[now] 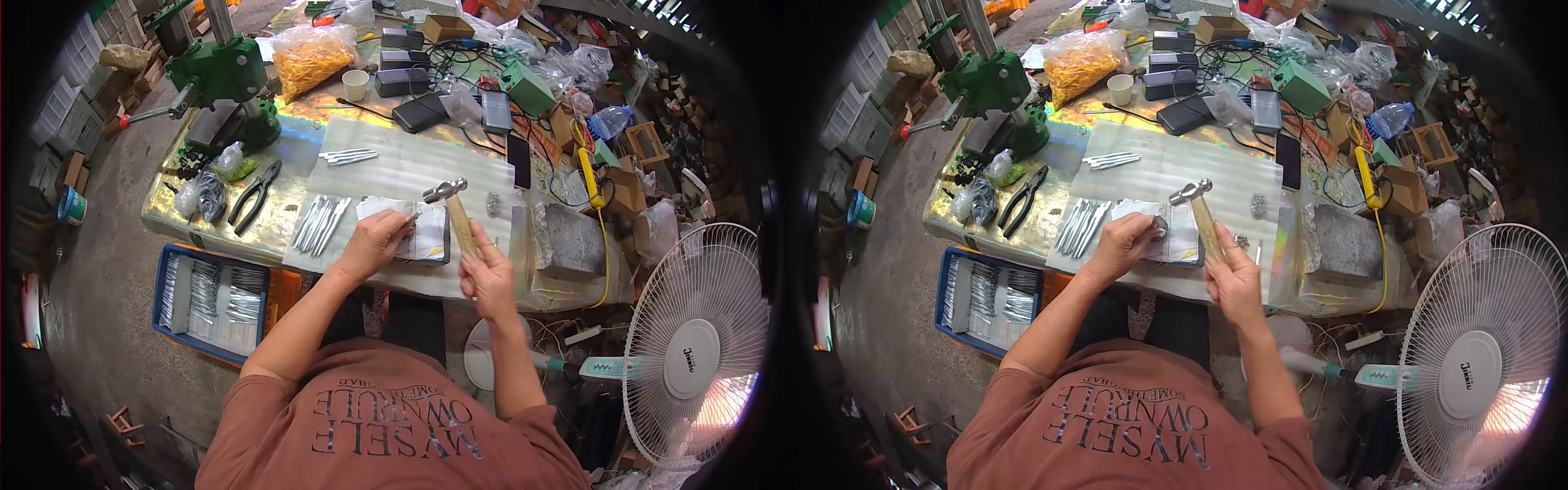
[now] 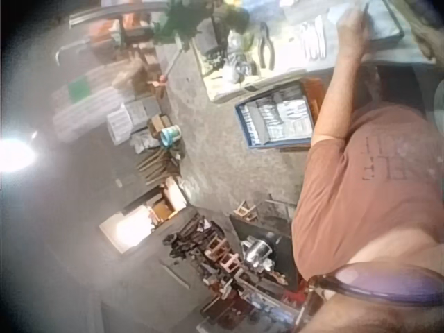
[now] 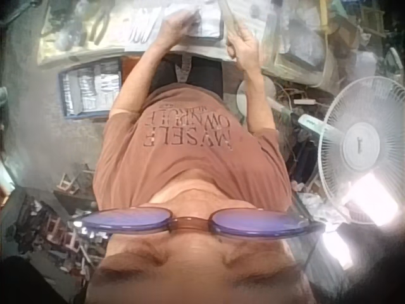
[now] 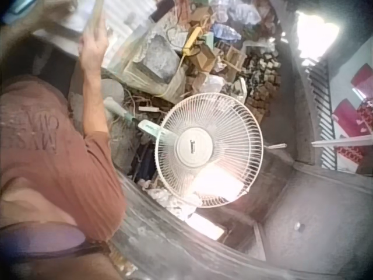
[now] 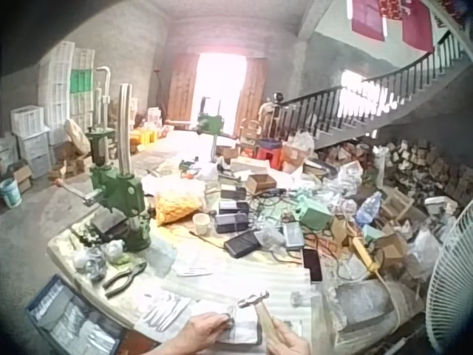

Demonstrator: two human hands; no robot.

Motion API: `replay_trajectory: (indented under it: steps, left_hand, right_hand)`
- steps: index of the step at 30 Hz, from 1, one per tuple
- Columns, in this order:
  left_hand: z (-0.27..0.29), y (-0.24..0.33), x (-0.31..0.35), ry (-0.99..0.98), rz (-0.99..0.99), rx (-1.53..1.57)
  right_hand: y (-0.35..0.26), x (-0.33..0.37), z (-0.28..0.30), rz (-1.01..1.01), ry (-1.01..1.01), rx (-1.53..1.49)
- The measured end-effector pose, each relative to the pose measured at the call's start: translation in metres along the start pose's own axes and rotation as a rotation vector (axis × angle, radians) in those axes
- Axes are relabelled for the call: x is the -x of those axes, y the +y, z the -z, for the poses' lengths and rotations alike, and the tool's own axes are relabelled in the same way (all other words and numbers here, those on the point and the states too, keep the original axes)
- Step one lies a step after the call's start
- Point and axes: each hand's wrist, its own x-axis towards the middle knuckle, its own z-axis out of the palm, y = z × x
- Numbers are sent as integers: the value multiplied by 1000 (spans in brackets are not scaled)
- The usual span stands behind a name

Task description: The person assembles small metal parts by inserting metal pins into them and tapping the pins with a hammer.

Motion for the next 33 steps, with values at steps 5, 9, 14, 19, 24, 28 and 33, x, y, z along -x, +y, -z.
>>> replay_trajectory:
  steps: [5, 9, 14, 19, 24, 28, 33]
  left_hand:
    - [3, 5, 1, -5, 34, -2]
    - [4, 8, 5, 16, -11, -7]
    - [9, 10, 1, 63, 38, 4]
    - [7, 1, 9, 143, 419, 485]
    - [14, -4, 12, 284, 634, 946]
    - [20, -7, 18, 327, 686, 1029]
    - [23, -5, 24, 349, 690, 1054]
  right_hand:
    - [42, -12, -9, -206, 26, -282]
    - [57, -13, -12, -224, -23, -443]
    - [69, -16, -7, -224, -31, -182]
    - [69, -15, -14, -181, -7, -142]
    - [72, -15, -14, -146, -26, -99]
    - [74, -11, -12, -109, -26, -18]
    - [92, -7, 1, 286, 87, 360]
